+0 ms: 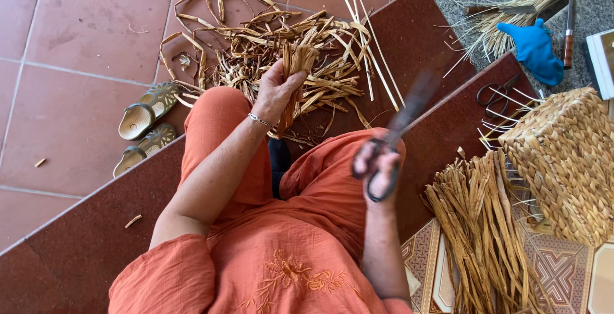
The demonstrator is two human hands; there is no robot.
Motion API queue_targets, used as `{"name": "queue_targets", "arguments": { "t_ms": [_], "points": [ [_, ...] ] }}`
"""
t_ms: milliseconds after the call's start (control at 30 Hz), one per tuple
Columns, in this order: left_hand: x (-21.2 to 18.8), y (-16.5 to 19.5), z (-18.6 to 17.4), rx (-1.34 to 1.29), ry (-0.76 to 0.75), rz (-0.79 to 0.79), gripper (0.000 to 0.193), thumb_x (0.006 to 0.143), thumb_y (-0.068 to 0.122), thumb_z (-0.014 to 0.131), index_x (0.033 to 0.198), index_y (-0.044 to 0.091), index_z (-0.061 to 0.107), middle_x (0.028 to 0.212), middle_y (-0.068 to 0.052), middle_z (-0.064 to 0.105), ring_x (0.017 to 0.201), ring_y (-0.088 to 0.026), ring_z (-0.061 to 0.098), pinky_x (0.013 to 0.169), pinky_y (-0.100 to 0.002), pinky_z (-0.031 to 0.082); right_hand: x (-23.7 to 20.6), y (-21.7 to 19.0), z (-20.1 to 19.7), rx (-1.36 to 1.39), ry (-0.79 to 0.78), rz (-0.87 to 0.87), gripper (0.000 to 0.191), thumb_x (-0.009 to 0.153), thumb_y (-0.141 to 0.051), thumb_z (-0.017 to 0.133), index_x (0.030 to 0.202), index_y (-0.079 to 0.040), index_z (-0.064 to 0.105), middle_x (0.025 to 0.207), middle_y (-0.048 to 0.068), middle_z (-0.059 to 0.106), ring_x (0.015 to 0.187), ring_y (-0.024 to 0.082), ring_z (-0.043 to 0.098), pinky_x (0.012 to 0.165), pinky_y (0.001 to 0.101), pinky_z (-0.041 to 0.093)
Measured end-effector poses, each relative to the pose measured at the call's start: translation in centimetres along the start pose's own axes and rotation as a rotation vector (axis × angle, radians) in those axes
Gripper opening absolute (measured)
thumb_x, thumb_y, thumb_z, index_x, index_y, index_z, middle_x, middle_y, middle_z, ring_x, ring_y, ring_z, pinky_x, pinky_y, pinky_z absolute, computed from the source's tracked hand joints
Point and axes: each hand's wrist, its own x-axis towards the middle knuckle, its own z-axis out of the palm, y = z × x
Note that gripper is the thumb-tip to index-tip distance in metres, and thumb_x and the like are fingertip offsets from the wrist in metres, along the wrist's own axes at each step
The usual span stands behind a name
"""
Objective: The person sits on a tiled floor and uses scissors to trim dried plant strips. They repeatedly pick up strips, cut them to length, and place the trimmed pieces into a pile beside a partially woven basket.
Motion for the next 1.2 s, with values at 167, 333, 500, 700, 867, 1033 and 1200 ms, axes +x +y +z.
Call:
{"name": "queue_targets", "arguments": {
  "t_ms": [167, 333, 500, 700, 867, 1033, 1200],
  "points": [
    [-1.1, -0.2, -0.2, -0.006, -0.046, -0.057, 0.013, 0.102, 0.011, 0.069, 0.113, 0.006, 0.067, 0.076, 0.003, 0.063, 0.06, -0.006, 0.058, 0.054, -0.022, 0.05, 2.4, 5.8, 4.1, -0.115, -0.127, 0.221, 0.079, 0.101, -0.071, 0.044, 0.143, -0.004, 0.048, 0.103, 0.002, 0.064, 0.08, 0.009, 0.059, 0.066, 0.0247, 0.052],
    [-1.1, -0.3, -0.8, -0.003, -0.08, -0.075, 0.017, 0.1, 0.009, 0.071, 0.116, 0.004, 0.068, 0.082, 0.003, 0.066, 0.062, -0.006, 0.059, 0.055, -0.022, 0.051, 3.1, 8.4, 4.2, -0.161, -0.183, 0.264, 0.081, 0.106, -0.067, 0.042, 0.151, 0.001, 0.046, 0.098, -0.001, 0.059, 0.077, 0.006, 0.051, 0.064, 0.0203, 0.044],
    [-1.1, -0.6, -0.4, 0.007, -0.07, -0.114, 0.022, 0.098, 0.008, 0.073, 0.12, 0.004, 0.069, 0.085, 0.003, 0.068, 0.062, -0.004, 0.059, 0.055, -0.021, 0.051, 3.6, 7.9, 4.2, -0.267, -0.201, 0.209, 0.082, 0.106, -0.066, 0.039, 0.153, -0.001, 0.045, 0.093, -0.003, 0.057, 0.072, 0.004, 0.048, 0.059, 0.018, 0.041],
    [-1.2, -0.6, -0.1, 0.057, -0.044, -0.163, 0.025, 0.096, 0.011, 0.075, 0.12, 0.005, 0.069, 0.086, 0.003, 0.068, 0.064, -0.002, 0.058, 0.056, -0.021, 0.053, 3.8, 7.8, 4.4, -0.352, -0.19, 0.199, 0.082, 0.105, -0.066, 0.037, 0.15, 0.001, 0.046, 0.085, -0.004, 0.053, 0.065, 0.003, 0.045, 0.055, 0.0178, 0.039],
    [-1.4, -0.6, 0.0, 0.104, -0.066, -0.172, 0.023, 0.097, 0.014, 0.075, 0.117, 0.005, 0.07, 0.086, 0.004, 0.066, 0.065, -0.003, 0.056, 0.057, -0.021, 0.051, 3.5, 8.2, 4.3, -0.575, -0.112, 0.159, 0.076, 0.108, -0.063, 0.035, 0.135, 0.003, 0.06, 0.067, -0.007, 0.047, 0.057, 0.002, 0.045, 0.052, 0.0187, 0.037],
    [-1.5, -1.0, -0.1, 0.066, -0.109, -0.133, 0.021, 0.105, 0.02, 0.066, 0.119, 0.007, 0.059, 0.087, 0.001, 0.061, 0.069, -0.006, 0.058, 0.06, -0.023, 0.053, 3.1, 7.7, 5.0, -0.447, -0.029, 0.18, 0.07, 0.109, -0.057, 0.043, 0.13, 0.007, 0.061, 0.064, -0.005, 0.046, 0.053, 0.005, 0.044, 0.047, 0.0235, 0.037],
    [-0.9, -1.8, -0.4, 0.005, -0.089, -0.119, 0.022, 0.106, 0.02, 0.057, 0.124, 0.012, 0.047, 0.096, -0.004, 0.064, 0.068, -0.009, 0.063, 0.058, -0.024, 0.055, 2.0, 5.9, 5.6, -0.424, -0.134, 0.044, 0.075, 0.108, -0.06, 0.039, 0.143, 0.004, 0.052, 0.075, -0.005, 0.049, 0.059, 0.004, 0.042, 0.052, 0.0218, 0.036]
  ]
}}
